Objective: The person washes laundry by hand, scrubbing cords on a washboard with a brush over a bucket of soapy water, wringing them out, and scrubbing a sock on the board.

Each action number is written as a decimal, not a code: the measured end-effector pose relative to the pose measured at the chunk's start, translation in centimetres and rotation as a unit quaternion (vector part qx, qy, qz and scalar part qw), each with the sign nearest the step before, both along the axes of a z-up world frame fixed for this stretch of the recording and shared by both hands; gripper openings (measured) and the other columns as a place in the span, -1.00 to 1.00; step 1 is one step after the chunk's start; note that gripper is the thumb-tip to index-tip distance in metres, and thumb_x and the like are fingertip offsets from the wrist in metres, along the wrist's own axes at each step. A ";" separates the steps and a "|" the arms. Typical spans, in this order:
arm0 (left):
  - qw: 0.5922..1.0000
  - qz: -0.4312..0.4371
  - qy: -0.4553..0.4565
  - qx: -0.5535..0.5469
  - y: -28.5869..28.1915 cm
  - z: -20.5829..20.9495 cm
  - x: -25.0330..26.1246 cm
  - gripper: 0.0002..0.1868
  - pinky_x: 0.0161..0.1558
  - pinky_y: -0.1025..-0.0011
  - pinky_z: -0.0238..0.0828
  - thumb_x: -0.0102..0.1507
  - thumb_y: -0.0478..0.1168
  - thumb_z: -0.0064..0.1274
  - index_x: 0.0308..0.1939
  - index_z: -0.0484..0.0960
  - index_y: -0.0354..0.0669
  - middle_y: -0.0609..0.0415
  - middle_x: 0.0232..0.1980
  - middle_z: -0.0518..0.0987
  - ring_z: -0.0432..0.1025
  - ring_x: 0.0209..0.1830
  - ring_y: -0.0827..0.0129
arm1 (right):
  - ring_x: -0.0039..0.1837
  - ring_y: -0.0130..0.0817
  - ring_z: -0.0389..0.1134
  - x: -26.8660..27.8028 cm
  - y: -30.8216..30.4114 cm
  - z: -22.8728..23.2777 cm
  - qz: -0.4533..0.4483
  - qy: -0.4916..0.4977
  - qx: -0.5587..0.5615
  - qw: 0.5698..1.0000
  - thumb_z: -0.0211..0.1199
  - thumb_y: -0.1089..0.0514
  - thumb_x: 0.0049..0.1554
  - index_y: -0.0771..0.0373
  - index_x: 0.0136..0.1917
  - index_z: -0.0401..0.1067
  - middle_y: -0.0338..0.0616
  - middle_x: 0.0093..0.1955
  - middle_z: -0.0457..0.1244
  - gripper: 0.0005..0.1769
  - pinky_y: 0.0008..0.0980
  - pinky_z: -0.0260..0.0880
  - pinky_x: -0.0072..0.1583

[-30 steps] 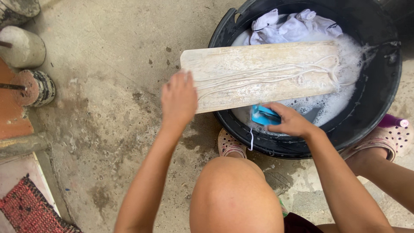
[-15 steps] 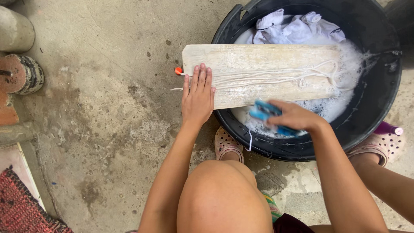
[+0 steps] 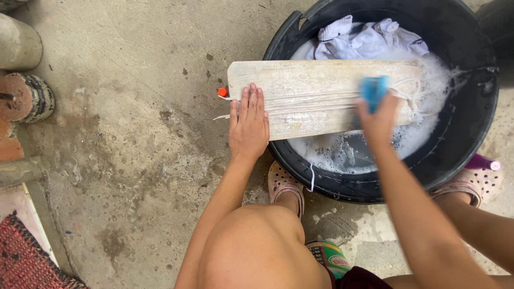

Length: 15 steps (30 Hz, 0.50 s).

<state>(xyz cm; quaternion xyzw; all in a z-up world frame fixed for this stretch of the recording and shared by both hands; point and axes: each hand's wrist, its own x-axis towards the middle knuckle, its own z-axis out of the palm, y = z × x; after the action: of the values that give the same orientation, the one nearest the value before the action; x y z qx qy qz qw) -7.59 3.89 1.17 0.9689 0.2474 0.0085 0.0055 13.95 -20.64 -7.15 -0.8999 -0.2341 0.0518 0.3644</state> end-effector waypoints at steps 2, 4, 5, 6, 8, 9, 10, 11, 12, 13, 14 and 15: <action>1.000 0.001 -0.008 -0.001 0.1 0.1 0.1 -0.37 0.61 0.13 -0.26 0.47 -0.07 -0.34 0.60 0.13 -0.23 -0.01 0.67 0.07 -0.10 0.68 0.25 | 0.23 -0.01 0.21 2.9 -1.7 -1.1 -0.074 0.026 -0.057 0.995 0.43 -0.03 0.27 0.43 0.44 0.13 0.16 0.24 0.12 -0.26 -0.01 0.29 0.18; 1.000 -0.004 -0.017 -0.010 -0.3 -0.1 0.0 -0.36 0.61 0.14 -0.26 0.46 -0.07 -0.33 0.60 0.12 -0.23 -0.01 0.67 0.07 -0.10 0.68 0.25 | 0.25 -0.02 0.26 3.8 -0.9 -0.7 -0.093 -0.009 -0.031 0.995 0.40 0.10 0.24 0.38 0.45 0.20 0.16 0.27 0.15 -0.35 -0.02 0.31 0.26; 1.000 -0.005 -0.013 -0.010 -0.2 -0.2 0.2 -0.36 0.60 0.14 -0.26 0.46 -0.07 -0.33 0.59 0.12 -0.24 -0.02 0.67 0.06 -0.10 0.68 0.25 | 0.27 -0.02 0.26 3.0 2.4 -0.8 -0.095 0.039 0.012 0.995 0.38 0.05 0.28 0.38 0.43 0.18 0.16 0.25 0.15 -0.37 -0.06 0.34 0.27; 1.000 -0.005 -0.008 -0.009 0.0 -0.3 0.4 -0.36 0.60 0.14 -0.25 0.45 -0.06 -0.33 0.58 0.12 -0.26 -0.03 0.67 0.06 -0.11 0.68 0.25 | 0.29 -0.11 0.26 0.3 5.3 -0.3 -0.115 0.156 0.062 0.979 0.33 -0.01 0.23 0.34 0.45 0.14 0.05 0.31 0.17 -0.32 -0.09 0.35 0.26; 1.000 -0.002 -0.003 -0.009 0.2 -0.3 0.2 -0.36 0.60 0.13 -0.25 0.45 -0.06 -0.33 0.59 0.11 -0.25 -0.03 0.67 0.05 -0.11 0.68 0.25 | 0.37 0.01 0.19 -7.2 11.2 1.8 0.066 0.141 0.075 0.985 0.28 0.03 0.26 0.31 0.53 0.14 0.12 0.33 0.13 -0.31 -0.02 0.26 0.34; 1.000 -0.001 0.002 -0.009 0.2 -0.3 0.1 -0.36 0.60 0.12 -0.26 0.46 -0.06 -0.33 0.59 0.11 -0.25 -0.03 0.67 0.04 -0.12 0.69 0.25 | 0.26 -0.05 0.23 -10.2 12.9 3.2 0.153 0.141 0.079 0.975 0.25 0.03 0.22 0.26 0.54 0.16 0.07 0.17 0.15 -0.30 -0.10 0.30 0.34; 1.000 -0.003 0.004 -0.011 -0.1 -0.3 0.0 -0.36 0.61 0.12 -0.26 0.46 -0.06 -0.33 0.59 0.11 -0.25 -0.03 0.67 0.04 -0.12 0.69 0.25 | 0.26 -0.05 0.23 -10.4 12.8 4.3 0.150 0.144 0.078 0.975 0.25 0.03 0.22 0.26 0.54 0.16 0.07 0.17 0.15 -0.30 -0.10 0.30 0.34; 1.000 -0.001 -0.004 -0.011 -0.1 -0.2 0.0 -0.37 0.61 0.13 -0.25 0.47 -0.07 -0.33 0.59 0.11 -0.26 -0.03 0.67 0.04 -0.12 0.69 0.24 | 0.24 -0.07 0.22 -10.3 12.7 4.5 0.129 0.150 0.079 0.977 0.26 0.02 0.19 0.30 0.52 0.13 0.09 0.19 0.12 -0.28 -0.11 0.31 0.28; 1.000 0.001 -0.012 -0.011 -0.1 -0.2 0.0 -0.37 0.61 0.14 -0.25 0.48 -0.08 -0.33 0.60 0.10 -0.27 -0.04 0.68 0.04 -0.12 0.69 0.24 | 0.22 -0.09 0.21 -10.1 12.5 4.1 0.109 0.156 0.081 0.978 0.27 0.01 0.16 0.33 0.50 0.10 0.11 0.22 0.09 -0.25 -0.11 0.31 0.22; 1.000 0.001 -0.011 -0.011 0.0 -0.2 0.1 -0.37 0.61 0.14 -0.25 0.48 -0.08 -0.33 0.60 0.10 -0.27 -0.04 0.68 0.04 -0.12 0.69 0.24 | 0.21 -0.07 0.20 -8.6 10.7 3.1 0.116 0.100 0.055 0.987 0.27 0.03 0.20 0.31 0.52 0.15 0.09 0.18 0.11 -0.29 -0.09 0.30 0.24; 1.000 -0.002 -0.003 -0.005 0.1 -0.2 0.3 -0.37 0.61 0.14 -0.25 0.47 -0.08 -0.33 0.59 0.11 -0.27 -0.05 0.67 0.05 -0.11 0.69 0.24 | 0.19 -0.05 0.20 -5.8 7.9 1.9 0.122 0.044 0.030 0.991 0.27 0.06 0.24 0.29 0.54 0.19 0.07 0.15 0.13 -0.33 -0.07 0.29 0.25; 1.000 -0.005 0.004 0.001 -0.1 -0.2 0.2 -0.37 0.60 0.14 -0.24 0.46 -0.08 -0.33 0.59 0.11 -0.28 -0.05 0.67 0.06 -0.10 0.68 0.24 | 0.22 -0.04 0.20 -3.1 5.6 0.6 0.080 -0.025 0.042 0.996 0.34 0.02 0.29 0.35 0.42 0.22 0.07 0.18 0.14 -0.41 -0.07 0.30 0.28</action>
<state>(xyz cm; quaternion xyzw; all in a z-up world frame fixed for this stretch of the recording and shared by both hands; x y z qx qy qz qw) -7.38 3.82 1.00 0.9702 0.2424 0.0044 0.0037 10.86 -15.06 -6.57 -0.8631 -0.3163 0.0486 0.3908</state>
